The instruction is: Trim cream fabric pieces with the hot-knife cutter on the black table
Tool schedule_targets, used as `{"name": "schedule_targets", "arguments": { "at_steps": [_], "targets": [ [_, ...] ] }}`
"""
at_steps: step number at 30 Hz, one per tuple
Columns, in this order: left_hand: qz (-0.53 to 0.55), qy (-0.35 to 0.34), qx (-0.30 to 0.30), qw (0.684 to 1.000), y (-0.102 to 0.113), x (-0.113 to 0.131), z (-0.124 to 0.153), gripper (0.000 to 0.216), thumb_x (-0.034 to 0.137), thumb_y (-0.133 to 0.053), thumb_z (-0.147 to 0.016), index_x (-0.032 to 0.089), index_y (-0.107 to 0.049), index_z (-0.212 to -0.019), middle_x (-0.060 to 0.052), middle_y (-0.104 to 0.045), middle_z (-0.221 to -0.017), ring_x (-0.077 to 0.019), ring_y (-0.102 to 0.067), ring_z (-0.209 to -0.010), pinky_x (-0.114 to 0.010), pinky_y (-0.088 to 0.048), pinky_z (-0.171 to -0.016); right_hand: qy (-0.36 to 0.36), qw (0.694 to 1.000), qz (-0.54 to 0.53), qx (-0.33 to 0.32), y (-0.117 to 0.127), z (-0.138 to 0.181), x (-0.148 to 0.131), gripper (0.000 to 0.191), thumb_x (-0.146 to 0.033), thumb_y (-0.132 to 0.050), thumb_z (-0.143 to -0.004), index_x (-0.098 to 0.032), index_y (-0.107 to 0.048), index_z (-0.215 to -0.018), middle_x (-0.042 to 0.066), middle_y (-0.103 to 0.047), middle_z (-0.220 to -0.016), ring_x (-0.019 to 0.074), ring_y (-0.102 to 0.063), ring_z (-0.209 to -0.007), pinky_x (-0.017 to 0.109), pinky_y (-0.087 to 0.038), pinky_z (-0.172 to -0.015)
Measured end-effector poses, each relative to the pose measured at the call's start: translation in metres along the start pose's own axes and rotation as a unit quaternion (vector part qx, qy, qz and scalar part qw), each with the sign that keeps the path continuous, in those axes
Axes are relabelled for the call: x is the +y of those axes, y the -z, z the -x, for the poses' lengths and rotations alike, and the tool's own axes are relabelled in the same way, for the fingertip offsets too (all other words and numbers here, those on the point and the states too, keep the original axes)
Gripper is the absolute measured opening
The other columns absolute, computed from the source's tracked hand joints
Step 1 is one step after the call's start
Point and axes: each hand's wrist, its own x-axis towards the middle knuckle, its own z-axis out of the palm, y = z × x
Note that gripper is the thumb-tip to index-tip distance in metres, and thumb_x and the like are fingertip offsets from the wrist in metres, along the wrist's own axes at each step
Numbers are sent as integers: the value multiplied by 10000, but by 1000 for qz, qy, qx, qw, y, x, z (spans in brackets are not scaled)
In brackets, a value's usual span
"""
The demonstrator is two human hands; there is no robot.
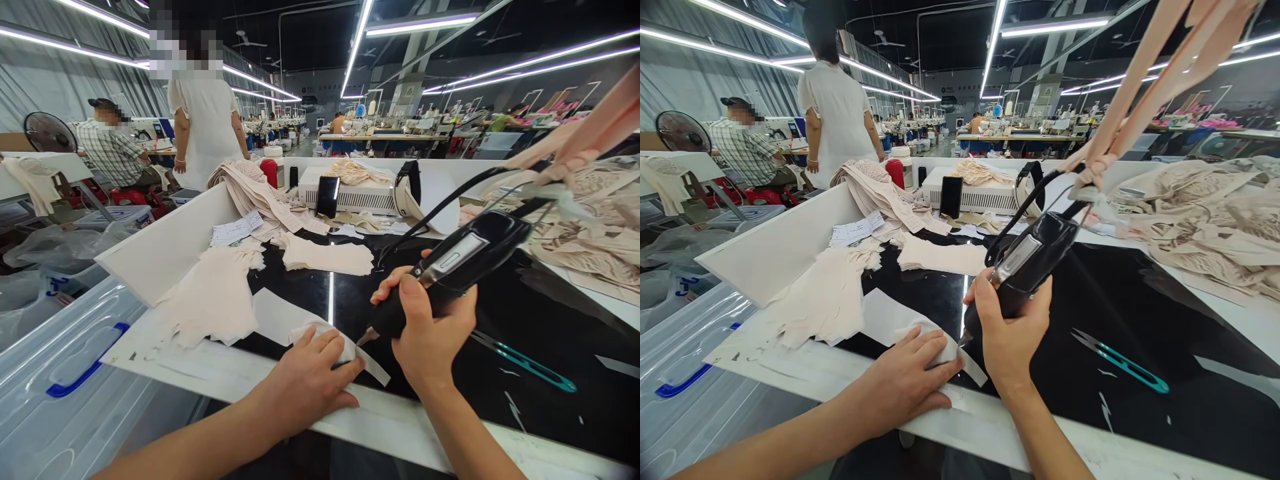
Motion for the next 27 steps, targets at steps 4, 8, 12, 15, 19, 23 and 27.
{"name": "schedule_targets", "arguments": {
  "at_steps": [4,8,12,15,19,23,27],
  "targets": [
    [13,14,-6,1000,4,1,-1,640,528,-880,-1014,204,-648,-1515,-160,-723,-1313,-368,-748,-1274,-613,-615,-1146,7,1000,7,-4,0,0,1,423,-463,-950,-946,-266,-614,-1108,-89,-748,-796,136,-672,-577,294,-622,-596],
    [26,19,-16,999,8,2,-2,605,511,-866,-1034,204,-658,-1512,-170,-714,-1377,-368,-730,-1307,-611,-596,-1172,10,1000,8,-3,-1,0,2,416,-451,-949,-946,-267,-609,-1100,-88,-752,-808,136,-678,-581,294,-625,-597],
    [31,17,-12,999,9,1,0,578,501,-853,-1047,207,-660,-1505,-162,-721,-1418,-379,-705,-1364,-607,-593,-1175,11,1000,7,-6,-1,0,2,405,-444,-944,-956,-267,-605,-1087,-90,-750,-807,127,-681,-581,282,-631,-605],
    [32,14,-7,999,9,0,1,569,491,-856,-1045,208,-661,-1497,-154,-735,-1400,-382,-704,-1372,-601,-596,-1175,19,1000,6,-10,-1,0,2,397,-435,-937,-965,-266,-599,-1087,-89,-748,-799,126,-680,-576,276,-631,-599],
    [34,10,-9,999,8,-1,3,566,484,-845,-1055,208,-654,-1511,-168,-724,-1431,-384,-715,-1358,-626,-591,-1185,21,1000,1,-11,-3,0,1,388,-425,-931,-971,-264,-601,-1098,-86,-749,-801,121,-678,-579,269,-632,-613],
    [29,9,-10,999,9,-1,3,569,483,-854,-1045,201,-659,-1499,-178,-725,-1420,-393,-722,-1352,-643,-603,-1170,14,1000,0,-13,-3,-1,-1,398,-436,-937,-963,-264,-593,-1066,-86,-746,-795,123,-677,-578,268,-623,-599],
    [23,14,-11,1000,10,0,2,555,487,-869,-1034,201,-676,-1470,-168,-735,-1387,-382,-722,-1354,-621,-605,-1180,12,1000,-5,1,-1,-2,-6,428,-447,-957,-946,-262,-604,-1100,-78,-758,-804,136,-684,-593,288,-633,-607]
  ]
}}
